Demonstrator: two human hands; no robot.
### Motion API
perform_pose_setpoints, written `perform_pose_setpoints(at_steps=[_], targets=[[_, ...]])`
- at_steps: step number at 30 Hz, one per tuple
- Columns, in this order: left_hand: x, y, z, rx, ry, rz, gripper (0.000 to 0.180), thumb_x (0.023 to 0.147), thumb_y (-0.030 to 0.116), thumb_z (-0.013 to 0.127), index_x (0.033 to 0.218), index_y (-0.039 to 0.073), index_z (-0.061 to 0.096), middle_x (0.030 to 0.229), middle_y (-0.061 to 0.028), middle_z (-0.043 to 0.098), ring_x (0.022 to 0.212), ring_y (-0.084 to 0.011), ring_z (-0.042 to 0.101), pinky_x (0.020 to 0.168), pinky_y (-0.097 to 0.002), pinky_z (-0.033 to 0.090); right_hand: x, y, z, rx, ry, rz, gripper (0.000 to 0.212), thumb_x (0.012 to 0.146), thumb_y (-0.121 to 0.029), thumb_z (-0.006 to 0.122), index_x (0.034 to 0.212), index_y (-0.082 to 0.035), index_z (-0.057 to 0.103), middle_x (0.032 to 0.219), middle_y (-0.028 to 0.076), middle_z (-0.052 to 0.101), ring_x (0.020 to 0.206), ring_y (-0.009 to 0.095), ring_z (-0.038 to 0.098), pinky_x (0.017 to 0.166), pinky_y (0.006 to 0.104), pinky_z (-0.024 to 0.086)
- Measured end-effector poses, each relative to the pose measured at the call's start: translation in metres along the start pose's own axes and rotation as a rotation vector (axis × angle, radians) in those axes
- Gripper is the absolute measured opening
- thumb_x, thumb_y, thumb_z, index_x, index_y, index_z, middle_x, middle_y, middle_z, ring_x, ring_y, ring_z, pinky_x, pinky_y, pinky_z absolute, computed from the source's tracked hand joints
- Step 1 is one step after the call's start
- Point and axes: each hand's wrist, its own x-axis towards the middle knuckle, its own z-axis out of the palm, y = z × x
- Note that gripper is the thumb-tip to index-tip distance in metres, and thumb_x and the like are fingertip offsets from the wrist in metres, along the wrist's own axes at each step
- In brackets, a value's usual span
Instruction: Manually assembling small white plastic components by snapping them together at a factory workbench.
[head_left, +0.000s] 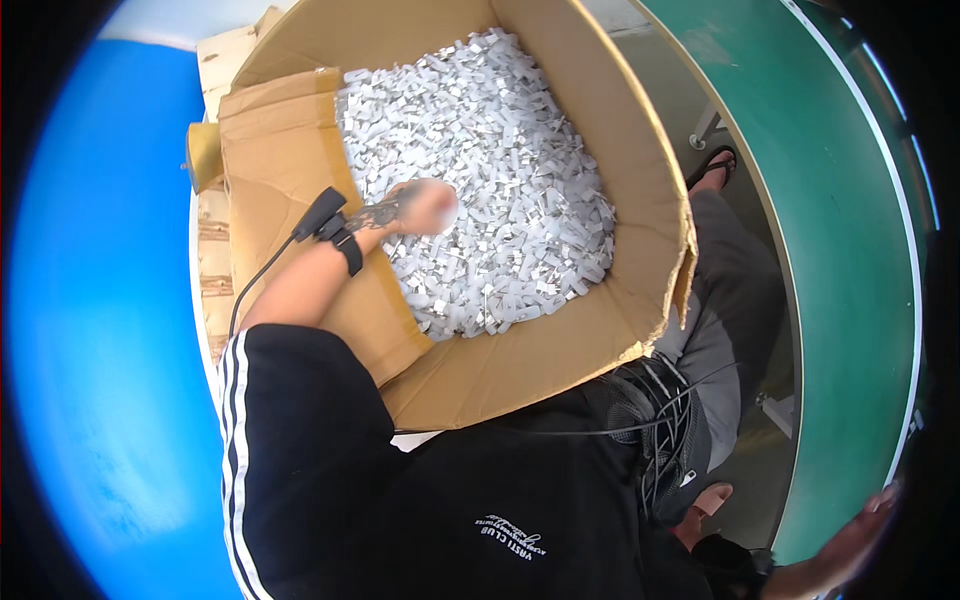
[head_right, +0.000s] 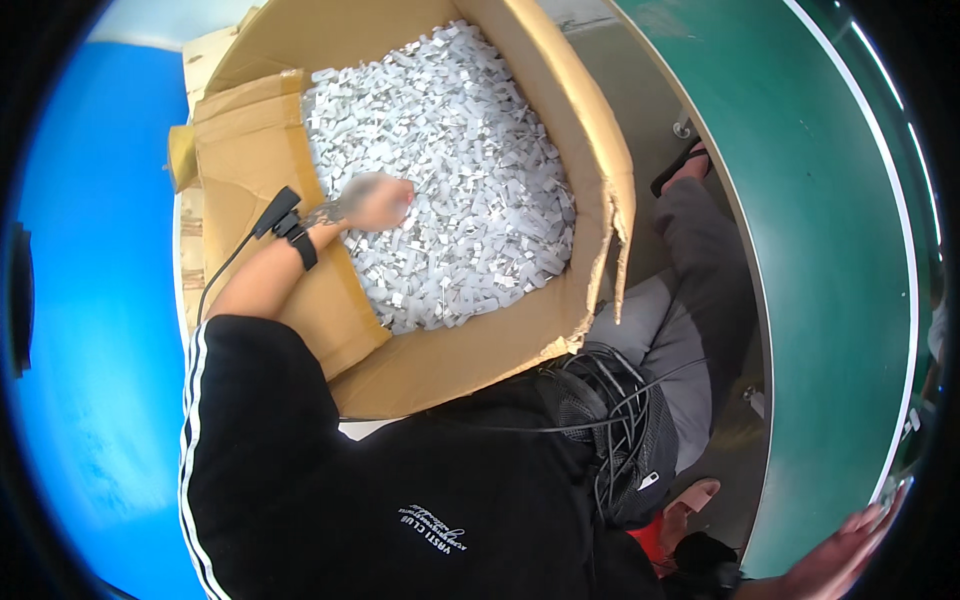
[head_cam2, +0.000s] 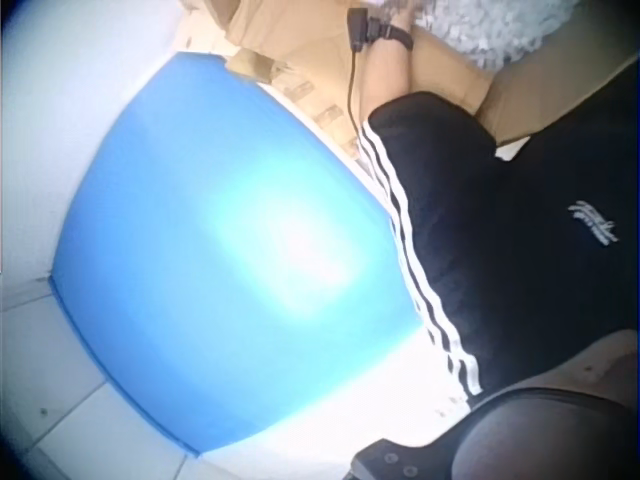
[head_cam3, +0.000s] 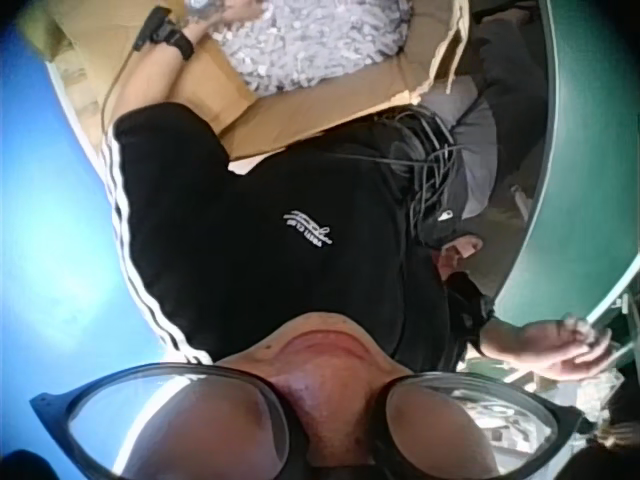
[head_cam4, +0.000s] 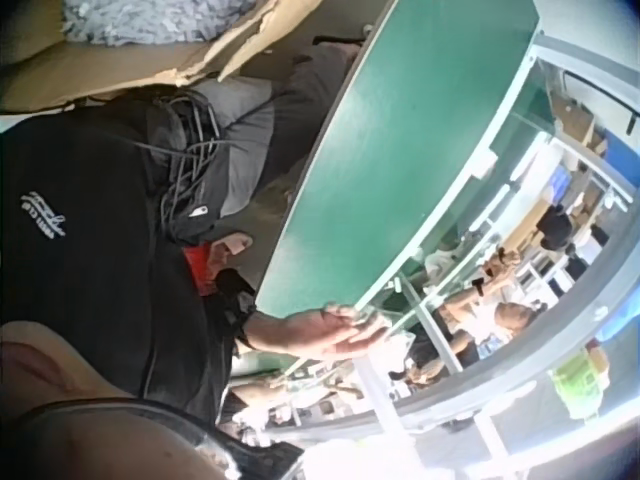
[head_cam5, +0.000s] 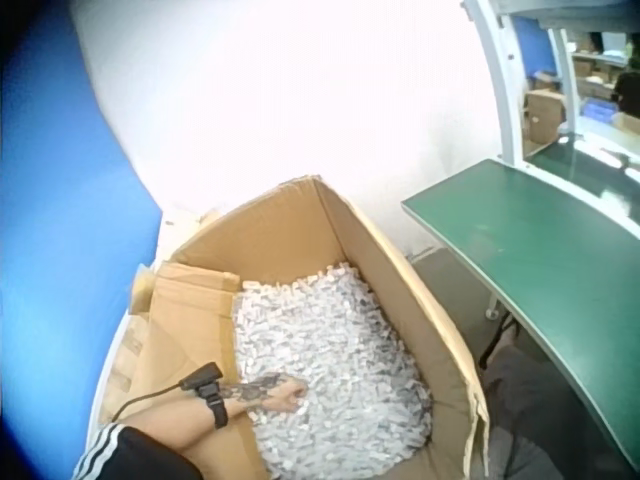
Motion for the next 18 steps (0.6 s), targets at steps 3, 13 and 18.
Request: perform_pose_setpoints(at_steps=[3, 13, 18], targets=[[0.004, 0.026, -0.038, -0.322, 0.114, 0.137, 0.026, 0.071, 0.014, 0.072, 0.092, 0.006, 0.059, 0.078, -0.0007, 0.062, 0.071, -0.009, 0.057, 0.063, -0.0249, 0.045, -0.078, -0.027, 0.054, 0.194, -0.092, -0.511, 0.032, 0.091, -0.003, 0.045, 0.12, 0.01, 0.052, 0.098, 0.013, 0.053, 0.073, 0.015, 0.047, 0.072, 0.0282, 0.04], [-0.107, 0.243, -0.106, -1.264, -0.258, 0.49, 0.017, 0.083, 0.003, 0.067, 0.099, 0.001, 0.062, 0.081, -0.0021, 0.067, 0.065, -0.0009, 0.056, 0.055, -0.0155, 0.043, -0.096, -0.118, 0.199, 0.367, -0.358, -1.186, 0.034, 0.057, -0.005, 0.071, 0.091, -0.005, 0.072, 0.086, 0.007, 0.063, 0.063, 0.013, 0.059, 0.052, 0.0214, 0.048], [-0.114, 0.273, -0.107, -1.214, -0.361, 0.497, 0.029, 0.08, 0.006, 0.074, 0.107, 0.001, 0.064, 0.085, -0.004, 0.069, 0.058, -0.0013, 0.056, 0.049, -0.0171, 0.043, -0.091, -0.098, 0.172, 0.414, -0.337, -1.087, 0.035, 0.053, 0.004, 0.068, 0.088, 0.003, 0.069, 0.083, 0.01, 0.064, 0.063, 0.018, 0.062, 0.053, 0.0245, 0.05]])
